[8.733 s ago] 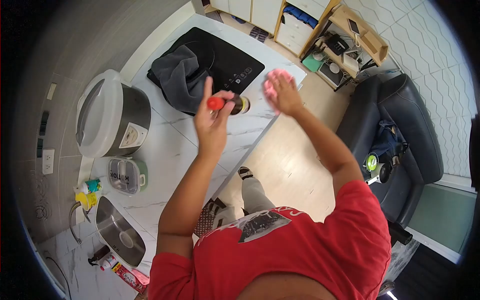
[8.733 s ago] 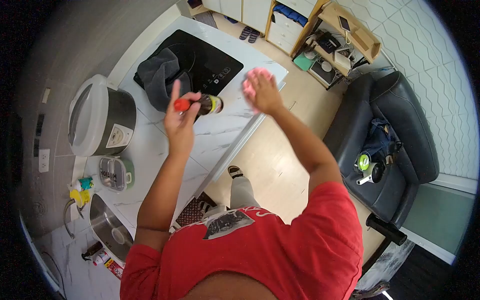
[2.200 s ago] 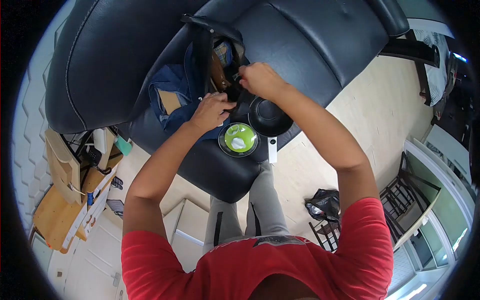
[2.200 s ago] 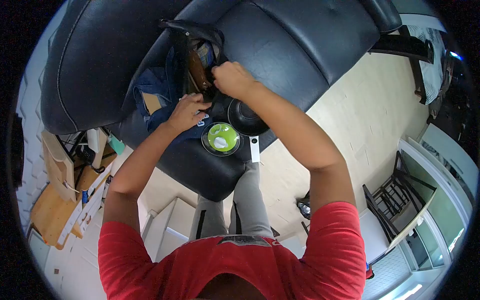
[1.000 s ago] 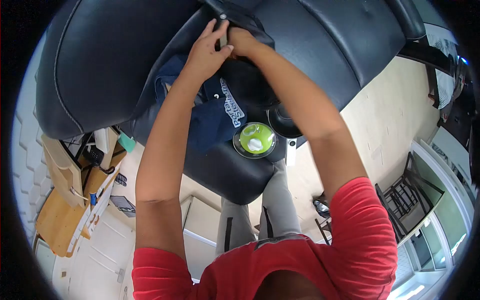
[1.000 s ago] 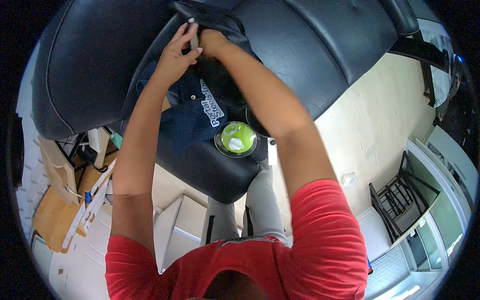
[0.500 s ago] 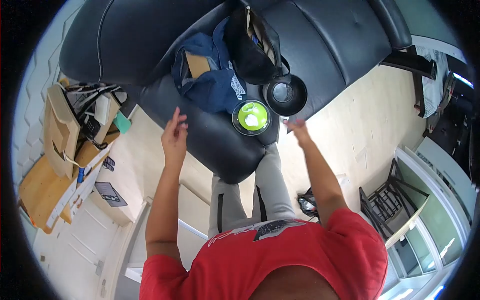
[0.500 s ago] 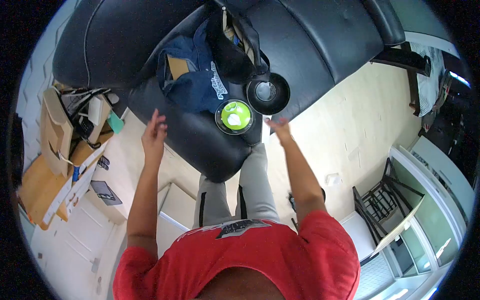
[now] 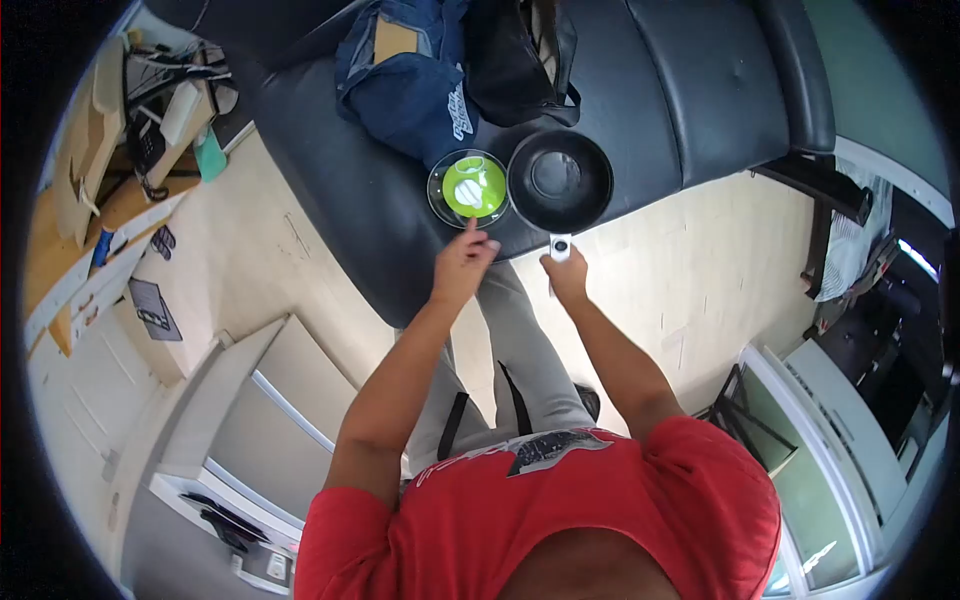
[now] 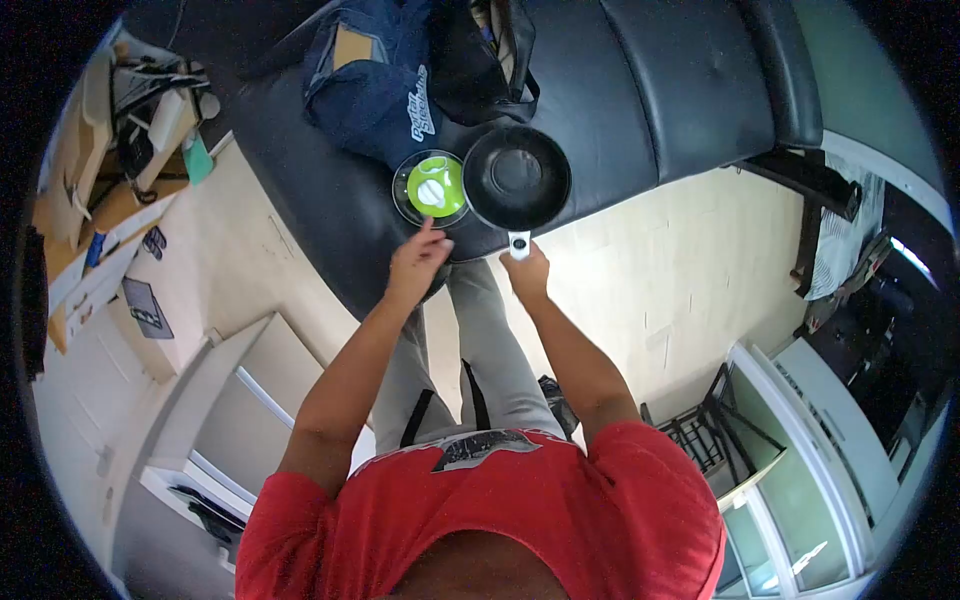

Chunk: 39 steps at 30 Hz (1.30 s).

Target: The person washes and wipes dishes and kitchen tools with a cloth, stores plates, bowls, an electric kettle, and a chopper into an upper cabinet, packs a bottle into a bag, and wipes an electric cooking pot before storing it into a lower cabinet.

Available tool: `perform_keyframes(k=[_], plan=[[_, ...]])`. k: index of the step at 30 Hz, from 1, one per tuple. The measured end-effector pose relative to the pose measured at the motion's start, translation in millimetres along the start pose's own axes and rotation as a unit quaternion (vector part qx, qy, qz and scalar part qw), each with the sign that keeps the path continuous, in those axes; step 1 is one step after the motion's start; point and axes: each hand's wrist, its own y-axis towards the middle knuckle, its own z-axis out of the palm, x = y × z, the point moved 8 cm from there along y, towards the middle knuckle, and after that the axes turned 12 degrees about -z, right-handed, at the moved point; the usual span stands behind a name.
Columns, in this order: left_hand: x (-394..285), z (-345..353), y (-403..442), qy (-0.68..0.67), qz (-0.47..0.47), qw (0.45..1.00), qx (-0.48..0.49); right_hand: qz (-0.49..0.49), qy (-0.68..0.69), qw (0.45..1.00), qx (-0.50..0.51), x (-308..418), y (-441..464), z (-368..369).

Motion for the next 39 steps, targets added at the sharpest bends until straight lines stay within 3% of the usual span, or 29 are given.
perform_keyframes(k=[3, 5, 7, 9, 10, 11, 13, 14, 15, 16, 17, 18, 20, 22, 24, 26, 28, 29, 31, 32, 33, 35, 36, 37, 39], plan=[[12.9, 50.4, -50.3, -0.148, -0.281, 0.940, 0.123, -0.055, -0.052, 0.996, 0.036, 48.9, -47.4, -18.0], [17.1, 57.6, -71.5, -0.173, -0.271, 0.941, 0.108, -0.106, -0.011, 0.992, 0.068, 73.9, -78.7, -8.0], [21.6, 51.1, -80.1, -0.459, -0.220, 0.859, 0.050, -0.115, -0.009, 0.985, 0.128, 103.9, -106.3, 12.2], [37.5, 19.4, -99.5, -0.499, -0.246, 0.829, -0.052, -0.128, 0.017, 0.972, 0.195, 122.4, -125.8, 35.6], [67.1, 8.0, -95.5, -0.531, -0.229, 0.814, -0.048, -0.150, 0.027, 0.944, 0.294, 119.4, -131.3, 55.5], [94.2, -8.4, -92.5, -0.562, -0.212, 0.798, -0.045, -0.154, 0.027, 0.942, 0.299, 122.4, -128.2, 59.5], [100.9, -50.2, -106.6, -0.581, -0.168, 0.796, -0.024, -0.138, 0.114, 0.849, 0.497, 128.4, -143.1, 86.3], [110.7, -73.3, -113.2, -0.565, -0.166, 0.805, -0.071, -0.249, 0.035, 0.866, 0.431, 111.4, -110.5, 95.3], [118.5, -91.0, -119.9, -0.549, -0.166, 0.810, -0.118, -0.191, 0.173, 0.893, 0.370, 99.6, -69.7, 99.7], [119.8, -97.8, -127.4, -0.555, -0.168, 0.805, -0.123, -0.139, 0.141, 0.927, 0.318, 79.3, -18.8, 102.0], [118.8, -111.2, -136.0, -0.540, -0.154, 0.812, -0.161, -0.240, -0.030, 0.961, 0.131, 136.0, 10.3, 65.6], [119.1, -122.2, -140.7, -0.524, -0.139, 0.817, -0.199, -0.288, -0.111, 0.950, 0.042, 121.8, 48.5, 71.4], [125.4, -119.1, -142.7, -0.532, -0.144, 0.810, -0.201, -0.287, -0.153, 0.945, -0.018, 108.2, 106.4, 90.2], [136.9, -116.6, -140.6, -0.538, -0.149, 0.806, -0.198, -0.223, -0.206, 0.952, 0.032, 82.5, 148.9, 114.5], [143.7, -97.2, -128.8, -0.579, -0.177, 0.790, -0.101, -0.223, -0.209, 0.951, 0.041, 89.0, 150.2, 109.4], [139.6, -87.2, -120.1, -0.623, -0.172, 0.760, -0.064, -0.224, -0.213, 0.950, 0.048, 91.4, 147.7, 106.1], [131.2, -79.7, -111.3, -0.665, -0.172, 0.727, -0.023, -0.180, 0.044, 0.977, 0.105, 81.1, 138.9, 111.0], [132.9, -79.2, -106.8, -0.666, -0.173, 0.725, -0.021, -0.179, 0.041, 0.977, 0.105, 85.6, 127.2, 105.3], [133.8, -77.4, -94.7, -0.679, -0.155, 0.717, 0.035, -0.153, 0.213, 0.945, 0.194, 109.5, 89.9, 103.7], [135.2, -79.8, -90.3, -0.668, -0.118, 0.731, 0.074, -0.152, 0.213, 0.946, 0.192, 114.5, 79.3, 95.9], [110.9, -87.2, -97.4, -0.680, -0.080, 0.721, 0.108, -0.082, 0.245, 0.935, 0.243, 110.2, 65.7, 98.0], [89.7, -96.2, -104.9, -0.620, -0.156, 0.768, 0.038, 0.019, 0.270, 0.899, 0.344, 111.3, 27.6, 100.5], [88.2, -99.0, -107.4, -0.572, -0.149, 0.806, 0.046, 0.046, 0.265, 0.888, 0.374, 114.0, 8.3, 104.7], [89.7, -92.5, -103.4, -0.645, -0.090, 0.742, 0.159, 0.070, 0.292, 0.889, 0.347, 120.5, -7.4, 106.5], [93.2, -93.8, -111.1, -0.523, -0.094, 0.836, 0.138, 0.065, 0.309, 0.859, 0.403, 119.3, -22.7, 119.2]])
